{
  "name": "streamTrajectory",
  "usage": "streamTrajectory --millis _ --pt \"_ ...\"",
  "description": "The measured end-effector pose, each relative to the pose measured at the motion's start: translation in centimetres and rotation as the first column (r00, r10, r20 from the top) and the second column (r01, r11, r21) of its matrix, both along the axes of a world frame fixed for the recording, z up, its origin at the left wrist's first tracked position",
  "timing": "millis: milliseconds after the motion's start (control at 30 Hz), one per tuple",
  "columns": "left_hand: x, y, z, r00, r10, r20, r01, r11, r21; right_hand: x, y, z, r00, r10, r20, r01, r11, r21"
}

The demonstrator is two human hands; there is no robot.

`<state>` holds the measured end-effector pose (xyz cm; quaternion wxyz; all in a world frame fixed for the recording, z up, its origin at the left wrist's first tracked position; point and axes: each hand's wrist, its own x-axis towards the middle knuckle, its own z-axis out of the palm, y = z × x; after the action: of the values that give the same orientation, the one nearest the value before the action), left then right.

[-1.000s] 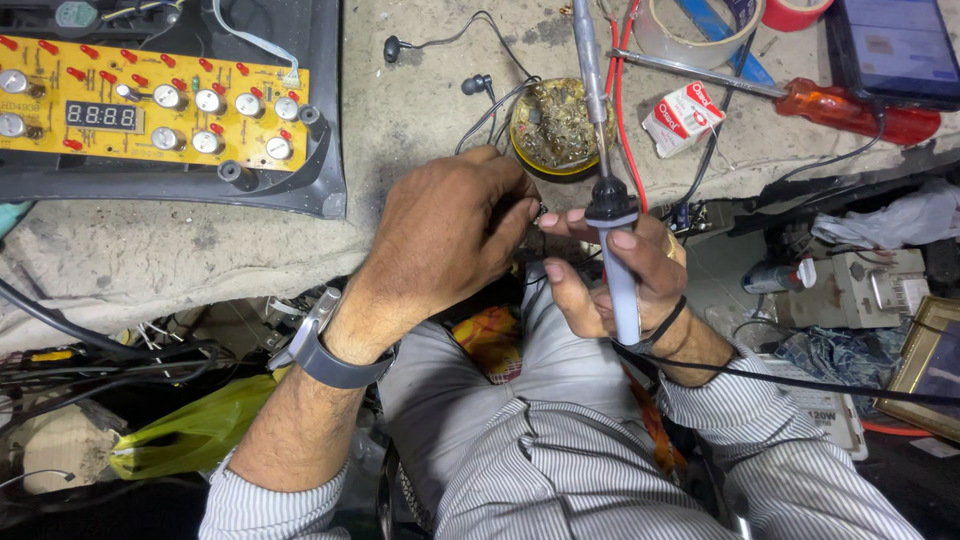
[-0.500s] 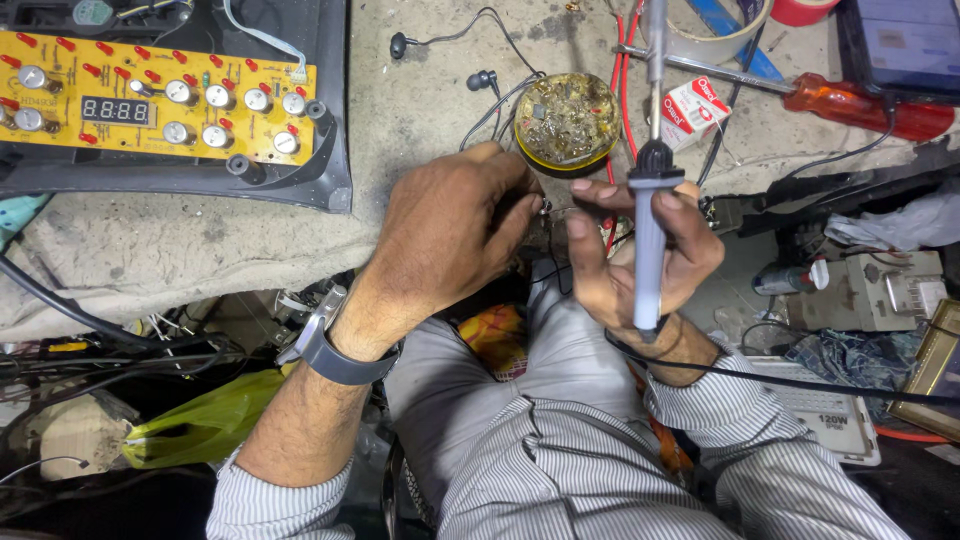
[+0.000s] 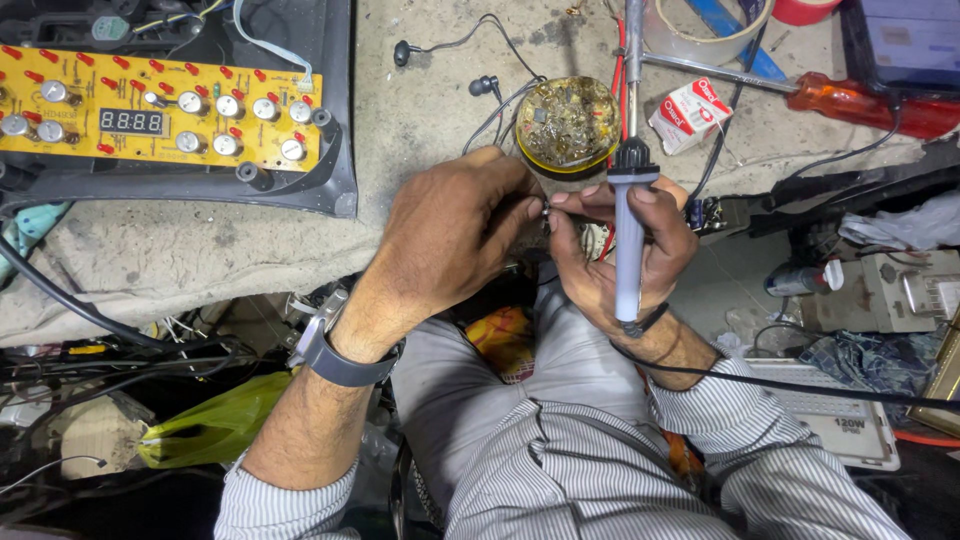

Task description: The person sits at a cluttered repair bench and solders wires onto a small electronic component, twisting wire ends by hand and applying a soldering iron. They hold the component in one hand while soldering with the other, then continue manipulating the wired component on their lap.

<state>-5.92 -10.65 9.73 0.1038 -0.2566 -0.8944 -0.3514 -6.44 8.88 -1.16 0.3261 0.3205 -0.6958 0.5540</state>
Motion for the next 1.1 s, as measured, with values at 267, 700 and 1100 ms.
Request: streamTrajectory --millis 267,700,1100 --pt "0.2 0.2 0.0 1.000 -0.003 -0.004 0.003 1.000 0.021 0.1 0.3 0.0 1.000 -0.001 0.004 0.001 1.000 -0.002" --pt "0.1 0.2 0.5 0.999 -0.016 0.040 0.016 1.000 0.002 0.6 0.6 -0.5 0.999 0.004 -0.031 -0.004 1.000 0.012" --pt "-0.1 0.2 0.3 0.998 0.000 0.062 0.001 1.000 -0.008 0.5 1.0 -1.0 0.999 0.010 -0.037 -0.011 0.999 -0.030"
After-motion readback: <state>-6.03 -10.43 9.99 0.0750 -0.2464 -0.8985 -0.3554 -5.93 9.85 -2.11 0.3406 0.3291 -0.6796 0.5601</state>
